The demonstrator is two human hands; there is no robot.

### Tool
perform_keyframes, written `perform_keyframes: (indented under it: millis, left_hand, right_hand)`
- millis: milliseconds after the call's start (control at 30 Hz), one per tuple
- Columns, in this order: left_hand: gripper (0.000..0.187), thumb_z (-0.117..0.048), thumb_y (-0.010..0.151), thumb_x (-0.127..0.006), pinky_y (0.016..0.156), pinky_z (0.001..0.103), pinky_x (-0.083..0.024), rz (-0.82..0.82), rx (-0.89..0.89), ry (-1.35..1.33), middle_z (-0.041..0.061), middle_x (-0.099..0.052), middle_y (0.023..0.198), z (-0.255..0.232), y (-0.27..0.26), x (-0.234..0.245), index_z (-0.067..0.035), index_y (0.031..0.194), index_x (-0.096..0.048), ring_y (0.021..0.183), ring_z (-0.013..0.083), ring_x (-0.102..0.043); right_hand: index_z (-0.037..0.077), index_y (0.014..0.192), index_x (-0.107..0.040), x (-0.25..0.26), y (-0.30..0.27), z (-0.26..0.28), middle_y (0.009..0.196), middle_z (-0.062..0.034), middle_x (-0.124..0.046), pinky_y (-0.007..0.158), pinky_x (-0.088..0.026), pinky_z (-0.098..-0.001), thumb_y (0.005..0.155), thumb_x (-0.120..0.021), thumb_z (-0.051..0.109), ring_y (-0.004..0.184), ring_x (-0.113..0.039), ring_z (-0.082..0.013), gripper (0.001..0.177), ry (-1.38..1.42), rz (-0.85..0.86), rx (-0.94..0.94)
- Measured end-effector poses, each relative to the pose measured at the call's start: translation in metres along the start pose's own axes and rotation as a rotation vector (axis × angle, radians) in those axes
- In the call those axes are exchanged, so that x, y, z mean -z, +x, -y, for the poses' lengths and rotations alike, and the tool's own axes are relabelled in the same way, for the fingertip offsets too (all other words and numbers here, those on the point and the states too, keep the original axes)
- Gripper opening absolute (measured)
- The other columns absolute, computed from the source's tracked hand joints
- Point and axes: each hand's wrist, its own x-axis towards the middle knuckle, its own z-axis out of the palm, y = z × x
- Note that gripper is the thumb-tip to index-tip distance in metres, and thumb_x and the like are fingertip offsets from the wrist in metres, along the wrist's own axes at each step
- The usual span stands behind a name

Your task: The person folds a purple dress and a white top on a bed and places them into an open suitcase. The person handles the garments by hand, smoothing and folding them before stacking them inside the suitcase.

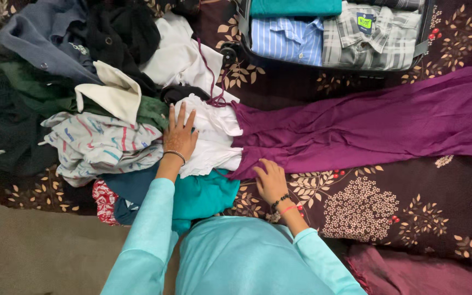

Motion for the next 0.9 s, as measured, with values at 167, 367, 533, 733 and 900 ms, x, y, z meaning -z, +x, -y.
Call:
perform_keyframes:
  millis: [167, 367, 533, 733, 900]
  left_hand:
    - [0.069, -0.030, 0.092, -0.068, 0.120, 0.061, -0.024, -0.078, -0.092, 0.124, 0.013, -0.023, 0.169, -0.013, -0.008, 0.001, -0.005, 0.152, -0.045, 0.155, 0.0409, -0.017]
    - [0.046, -0.027, 0.099, -0.063, 0.124, 0.055, -0.026, 0.240, -0.549, 0.119, 0.011, -0.048, 0.152, -0.029, -0.068, -0.032, -0.010, 0.141, -0.054, 0.147, 0.0307, -0.039]
    - [0.058, -0.026, 0.087, -0.067, 0.119, 0.061, -0.020, 0.365, -0.409, 0.240, 0.004, -0.043, 0.155, -0.013, -0.104, -0.036, -0.016, 0.142, -0.051, 0.148, 0.0271, -0.033]
    - [0.057, -0.024, 0.091, -0.066, 0.120, 0.062, -0.019, 0.291, -0.300, 0.159, 0.007, -0.041, 0.158, 0.006, -0.108, -0.026, -0.018, 0.145, -0.050, 0.150, 0.0296, -0.029]
    - [0.059, -0.023, 0.089, -0.067, 0.123, 0.059, -0.018, 0.190, -0.399, 0.158, 0.010, -0.039, 0.160, -0.027, -0.113, -0.031, -0.013, 0.145, -0.050, 0.154, 0.0328, -0.025]
  right_hand:
    - [0.010, 0.119, -0.066, 0.001, -0.016, 0.012, 0.136, -0.0146, -0.057, 0.096, -0.043, -0.0474, 0.076, -0.071, 0.009, 0.123, -0.054, -0.0349, 0.043, 0.026, 0.047, -0.026]
    - [0.009, 0.123, -0.064, -0.002, -0.019, 0.017, 0.137, -0.0161, -0.056, 0.094, -0.043, -0.0483, 0.073, -0.072, 0.009, 0.123, -0.053, -0.0352, 0.051, -0.067, 0.114, 0.045]
    - [0.010, 0.125, -0.064, -0.012, -0.026, 0.020, 0.139, -0.0153, -0.055, 0.097, -0.042, -0.0493, 0.074, -0.073, 0.011, 0.126, -0.052, -0.0336, 0.052, -0.115, 0.174, 0.092]
    - [0.011, 0.126, -0.063, -0.013, -0.040, 0.023, 0.140, -0.0159, -0.054, 0.107, -0.038, -0.0521, 0.075, -0.074, 0.015, 0.128, -0.050, -0.0341, 0.053, -0.159, 0.248, 0.049]
    - [0.013, 0.132, -0.061, -0.013, -0.051, 0.007, 0.140, -0.0154, -0.053, 0.103, -0.040, -0.0488, 0.076, -0.074, 0.016, 0.129, -0.050, -0.0350, 0.058, -0.160, 0.146, -0.049]
